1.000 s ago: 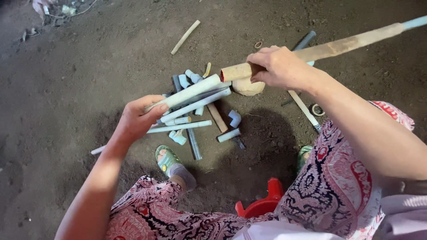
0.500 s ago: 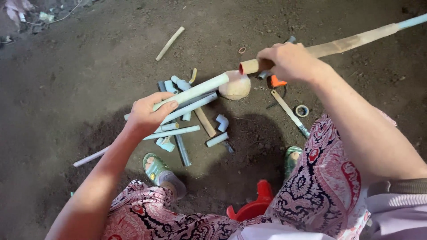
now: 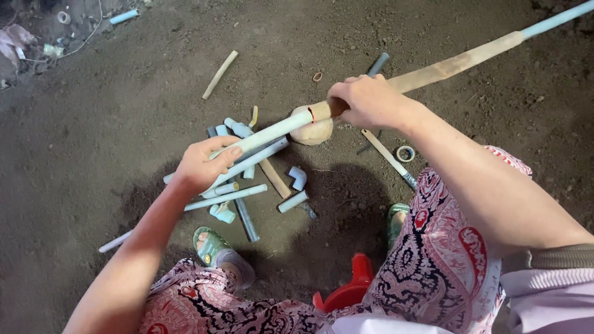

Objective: The person sits on a small stool and assembles PVC pipes and fittings. They insert a pipe into a wooden block, connect various pipe sections and elbows, and wrap black tape around a joint to secure it.

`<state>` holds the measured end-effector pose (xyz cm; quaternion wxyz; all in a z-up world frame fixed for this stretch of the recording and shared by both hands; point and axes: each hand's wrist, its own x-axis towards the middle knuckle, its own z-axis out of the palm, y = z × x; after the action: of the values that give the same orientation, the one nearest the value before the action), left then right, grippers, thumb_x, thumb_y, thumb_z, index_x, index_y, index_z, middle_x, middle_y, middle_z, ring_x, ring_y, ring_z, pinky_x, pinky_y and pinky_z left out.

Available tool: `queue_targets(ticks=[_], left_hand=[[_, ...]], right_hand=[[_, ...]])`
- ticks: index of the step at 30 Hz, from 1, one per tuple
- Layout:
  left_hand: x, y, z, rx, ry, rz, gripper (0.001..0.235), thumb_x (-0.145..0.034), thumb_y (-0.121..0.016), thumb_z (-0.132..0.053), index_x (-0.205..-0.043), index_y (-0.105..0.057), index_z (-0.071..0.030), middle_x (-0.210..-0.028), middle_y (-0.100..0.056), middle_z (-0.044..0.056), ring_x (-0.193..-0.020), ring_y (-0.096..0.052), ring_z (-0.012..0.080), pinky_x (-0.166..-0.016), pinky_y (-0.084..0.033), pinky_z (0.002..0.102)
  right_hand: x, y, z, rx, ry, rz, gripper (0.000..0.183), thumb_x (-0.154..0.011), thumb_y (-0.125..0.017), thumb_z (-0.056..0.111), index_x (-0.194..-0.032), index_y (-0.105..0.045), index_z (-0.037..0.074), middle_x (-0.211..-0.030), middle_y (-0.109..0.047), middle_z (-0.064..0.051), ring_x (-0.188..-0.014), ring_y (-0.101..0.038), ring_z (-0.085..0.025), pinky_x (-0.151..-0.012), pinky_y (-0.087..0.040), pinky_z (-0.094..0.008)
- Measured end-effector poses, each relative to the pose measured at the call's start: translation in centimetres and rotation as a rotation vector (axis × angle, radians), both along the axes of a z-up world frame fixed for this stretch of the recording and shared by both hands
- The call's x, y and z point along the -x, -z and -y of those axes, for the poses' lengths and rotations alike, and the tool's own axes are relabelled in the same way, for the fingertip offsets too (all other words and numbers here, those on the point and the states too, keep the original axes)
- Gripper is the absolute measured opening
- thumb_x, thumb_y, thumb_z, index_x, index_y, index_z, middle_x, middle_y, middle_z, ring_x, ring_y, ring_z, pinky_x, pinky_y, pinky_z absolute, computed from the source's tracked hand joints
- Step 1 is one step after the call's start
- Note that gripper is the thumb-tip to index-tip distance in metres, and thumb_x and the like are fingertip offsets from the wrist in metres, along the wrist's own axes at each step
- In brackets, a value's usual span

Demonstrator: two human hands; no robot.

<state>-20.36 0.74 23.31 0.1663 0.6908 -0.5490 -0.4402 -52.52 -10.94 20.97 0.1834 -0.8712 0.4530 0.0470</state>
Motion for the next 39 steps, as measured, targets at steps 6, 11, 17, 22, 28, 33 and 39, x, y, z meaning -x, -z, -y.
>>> queue_targets(ticks=[6, 11, 17, 22, 28, 33, 39], left_hand=[[-0.1, -0.3, 0.7, -0.022, 0.02, 0.033, 0.039, -0.091, -0.06, -0.04, -0.12, -0.062, -0.013, -0.082, -0.065, 0.016, -0.075, -0.062, 0.024, -0.076, -0.051, 0.04], [0.1, -0.7, 0.9, -0.014, -0.013, 0.072, 0.038, -0.088, -0.063, -0.039, -0.118, -0.064, -0.016, -0.094, -0.067, 0.017, -0.089, -0.065, 0.0253, -0.083, -0.05, 0.038], [1.7, -4.0, 0.8, -0.018, 0.001, 0.228, 0.038, -0.085, -0.065, -0.044, -0.116, -0.066, -0.022, -0.103, -0.067, 0.012, -0.101, -0.063, 0.0284, -0.09, -0.046, 0.041], [1.2, -3.9, 0.7, -0.053, -0.012, 0.282, 0.035, -0.084, -0.064, -0.047, -0.113, -0.067, -0.027, -0.096, -0.069, 0.009, -0.097, -0.063, 0.0272, -0.089, -0.046, 0.041], [0.7, -2.8, 1.1, -0.073, 0.005, 0.222, 0.034, -0.087, -0.06, -0.046, -0.112, -0.067, -0.025, -0.084, -0.069, 0.009, -0.091, -0.064, 0.0238, -0.085, -0.047, 0.04], [1.1, -2.8, 0.8, -0.109, 0.018, 0.201, 0.038, -0.083, -0.062, -0.047, -0.113, -0.067, -0.023, -0.088, -0.07, 0.011, -0.091, -0.066, 0.0257, -0.085, -0.047, 0.041], [0.4, -2.3, 0.8, -0.092, 0.022, 0.22, 0.039, -0.087, -0.059, -0.052, -0.115, -0.067, -0.026, -0.081, -0.068, 0.008, -0.082, -0.062, 0.0226, -0.079, -0.047, 0.039]], right_hand=[[-0.3, -0.4, -0.3, -0.031, 0.001, -0.005, 0.015, -0.08, -0.068, 0.03, -0.094, -0.063, 0.028, -0.097, -0.063, -0.003, -0.102, -0.061, -0.028, -0.092, -0.041, -0.044], [-0.5, -0.3, -0.4, -0.02, -0.01, -0.049, 0.017, -0.083, -0.066, 0.03, -0.098, -0.062, 0.027, -0.102, -0.063, -0.005, -0.104, -0.06, -0.028, -0.094, -0.041, -0.043], [-0.6, -0.8, -0.9, -0.013, -0.036, -0.085, 0.013, -0.083, -0.066, 0.034, -0.095, -0.063, 0.029, -0.099, -0.063, -0.002, -0.102, -0.061, -0.025, -0.093, -0.042, -0.04], [-0.8, -0.6, -1.1, 0.038, -0.037, -0.063, 0.011, -0.083, -0.065, 0.028, -0.094, -0.062, 0.028, -0.1, -0.062, -0.005, -0.103, -0.06, -0.027, -0.093, -0.041, -0.04], [-1.3, -1.2, -1.5, 0.039, -0.046, -0.077, 0.029, -0.082, -0.065, 0.048, -0.1, -0.06, 0.027, -0.099, -0.062, -0.006, -0.102, -0.061, -0.025, -0.095, -0.04, -0.041], [-1.9, 0.8, -1.9, 0.004, -0.082, -0.06, 0.038, -0.082, -0.064, 0.046, -0.111, -0.06, 0.022, -0.105, -0.062, -0.011, -0.105, -0.058, -0.03, -0.093, -0.042, -0.043], [-1.4, 2.5, -1.7, 0.185, -0.155, 0.147, 0.027, -0.085, -0.065, 0.035, -0.102, -0.058, 0.014, -0.099, -0.062, -0.009, -0.101, -0.06, -0.028, -0.093, -0.041, -0.042]])
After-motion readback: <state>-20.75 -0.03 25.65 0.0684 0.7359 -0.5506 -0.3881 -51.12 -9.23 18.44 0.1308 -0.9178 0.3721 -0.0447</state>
